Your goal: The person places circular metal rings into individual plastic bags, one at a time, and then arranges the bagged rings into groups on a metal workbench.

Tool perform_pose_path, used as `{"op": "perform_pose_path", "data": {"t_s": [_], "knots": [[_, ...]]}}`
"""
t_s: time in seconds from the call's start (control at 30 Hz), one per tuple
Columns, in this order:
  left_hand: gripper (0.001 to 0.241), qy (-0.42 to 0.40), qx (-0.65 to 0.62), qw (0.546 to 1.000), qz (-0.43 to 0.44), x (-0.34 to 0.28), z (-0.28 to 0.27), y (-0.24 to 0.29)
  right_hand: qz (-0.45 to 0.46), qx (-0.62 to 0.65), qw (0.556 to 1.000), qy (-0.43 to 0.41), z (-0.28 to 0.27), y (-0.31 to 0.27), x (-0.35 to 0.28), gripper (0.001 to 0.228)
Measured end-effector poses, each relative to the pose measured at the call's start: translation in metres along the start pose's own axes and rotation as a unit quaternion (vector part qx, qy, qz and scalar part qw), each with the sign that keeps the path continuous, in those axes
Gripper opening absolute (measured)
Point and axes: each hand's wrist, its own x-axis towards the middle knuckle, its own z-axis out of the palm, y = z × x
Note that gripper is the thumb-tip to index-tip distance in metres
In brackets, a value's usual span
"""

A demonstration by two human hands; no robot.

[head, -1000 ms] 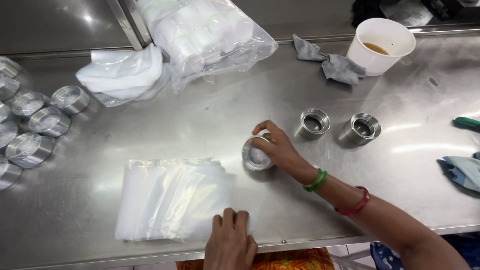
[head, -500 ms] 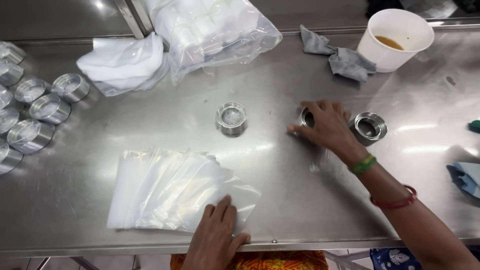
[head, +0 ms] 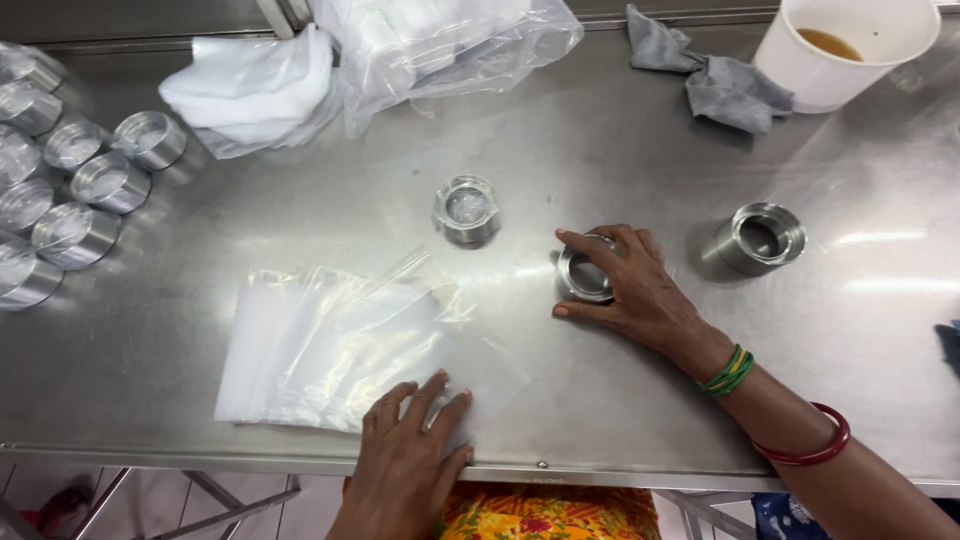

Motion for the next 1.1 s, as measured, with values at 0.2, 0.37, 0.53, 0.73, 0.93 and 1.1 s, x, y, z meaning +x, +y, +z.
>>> {"op": "perform_pose_path", "data": {"t_s": [0.2,0.37,0.53,0.73,0.93,1.1], "knots": [[0.043,0.109,0.049,0.989,0.091,0.010,0.054,-0.036,-0.138,-0.136,0.976,0.101,0.011,-0.034,-0.009,0.063],[0.019,0.166,0.051,0.972,0.158,0.010,0.069,-0.025,-0.140,-0.192,0.968,0.077,0.013,-0.031,0.002,0.054],[0.019,0.257,-0.188,0.945,0.080,0.021,0.027,0.004,0.025,-0.051,0.998,0.020,0.004,-0.010,0.001,0.080],[0.021,0.150,-0.249,0.955,-0.054,0.051,-0.003,0.029,0.221,0.178,0.959,-0.021,-0.005,-0.034,0.000,0.093],[0.020,0.090,-0.294,0.943,-0.125,0.058,-0.011,0.030,0.130,0.415,0.877,-0.204,0.004,-0.036,-0.012,0.105],[0.020,0.108,-0.355,0.927,-0.053,0.053,-0.006,0.010,0.170,0.269,0.928,-0.193,0.024,-0.047,-0.014,0.079]]}}
